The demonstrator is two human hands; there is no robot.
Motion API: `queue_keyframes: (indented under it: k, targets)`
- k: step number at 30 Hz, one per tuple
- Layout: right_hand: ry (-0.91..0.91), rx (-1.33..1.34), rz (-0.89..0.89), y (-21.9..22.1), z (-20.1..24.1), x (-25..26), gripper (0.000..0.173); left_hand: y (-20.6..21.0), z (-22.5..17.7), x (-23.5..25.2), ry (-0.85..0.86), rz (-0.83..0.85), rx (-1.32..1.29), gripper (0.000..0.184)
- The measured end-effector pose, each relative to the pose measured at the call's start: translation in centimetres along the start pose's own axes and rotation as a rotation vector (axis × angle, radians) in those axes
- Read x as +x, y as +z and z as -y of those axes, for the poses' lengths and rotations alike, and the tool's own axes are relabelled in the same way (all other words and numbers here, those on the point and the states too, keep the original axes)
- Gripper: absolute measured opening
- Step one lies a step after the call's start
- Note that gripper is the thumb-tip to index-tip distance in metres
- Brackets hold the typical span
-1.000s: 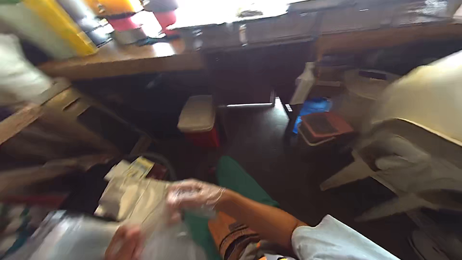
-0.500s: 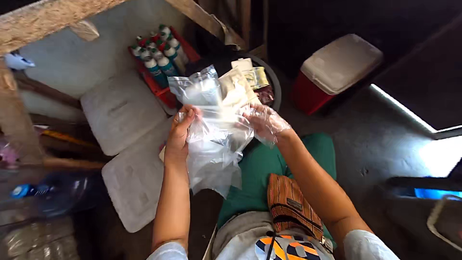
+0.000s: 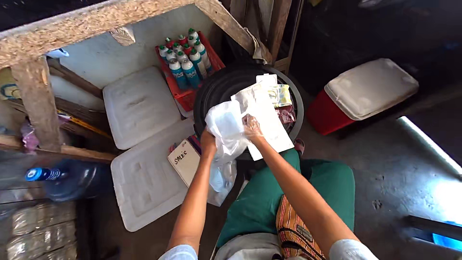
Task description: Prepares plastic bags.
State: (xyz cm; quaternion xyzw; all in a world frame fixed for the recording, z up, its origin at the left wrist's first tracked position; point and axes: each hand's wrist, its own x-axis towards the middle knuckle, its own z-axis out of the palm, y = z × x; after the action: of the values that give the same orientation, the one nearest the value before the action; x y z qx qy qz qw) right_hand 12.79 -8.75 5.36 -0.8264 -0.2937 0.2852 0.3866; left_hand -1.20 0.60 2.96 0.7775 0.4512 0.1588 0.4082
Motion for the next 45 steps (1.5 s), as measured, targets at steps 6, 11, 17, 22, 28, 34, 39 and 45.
queue_keyframes:
  k: [6, 11, 17, 22, 28, 34, 39, 45]
  targets:
    - [0.119, 0.088, -0.026, 3.0, -3.2, 1.0, 0.035, 2.4, 0.2, 0.1, -0.186, 0.091, 0.319, 0.038]
    - [0.252, 0.93, 0.193, -0.2, -3.9, -1.2, 0.034, 0.9, 3.5, -0.5, -0.218, 0.128, -0.745, 0.028]
    - [0.148, 0.484, 0.093, 2.1, -4.1, -1.6, 0.016, 2.4, 2.4, -2.3, -0.11, 0.013, -0.372, 0.031]
    - [0.108, 0.095, 0.012, 2.7, -3.0, -2.3, 0.026, 4.0, 2.1, -2.7, 0.025, -0.072, 0.241, 0.037]
    - [0.115, -0.025, 0.076, 2.6, -3.1, -2.0, 0.034, 3.8, 5.6, -3.3, 0.358, -0.147, 0.174, 0.028]
    - [-0.103, -0.201, 0.12, 1.2, -4.1, -5.3, 0.04, 2.3, 5.2, -4.6, 0.474, -0.078, 0.234, 0.026]
    - [-0.242, -0.089, -0.022, 0.8, -5.3, -8.9, 0.036, 0.0, 0.8, -6.9, 0.396, -0.228, 0.299, 0.03]
    - [-0.556, 0.367, -0.21, -4.3, -3.8, -17.0, 0.051, -2.6, -5.0, -12.0, 0.859, -0.142, -0.317, 0.032]
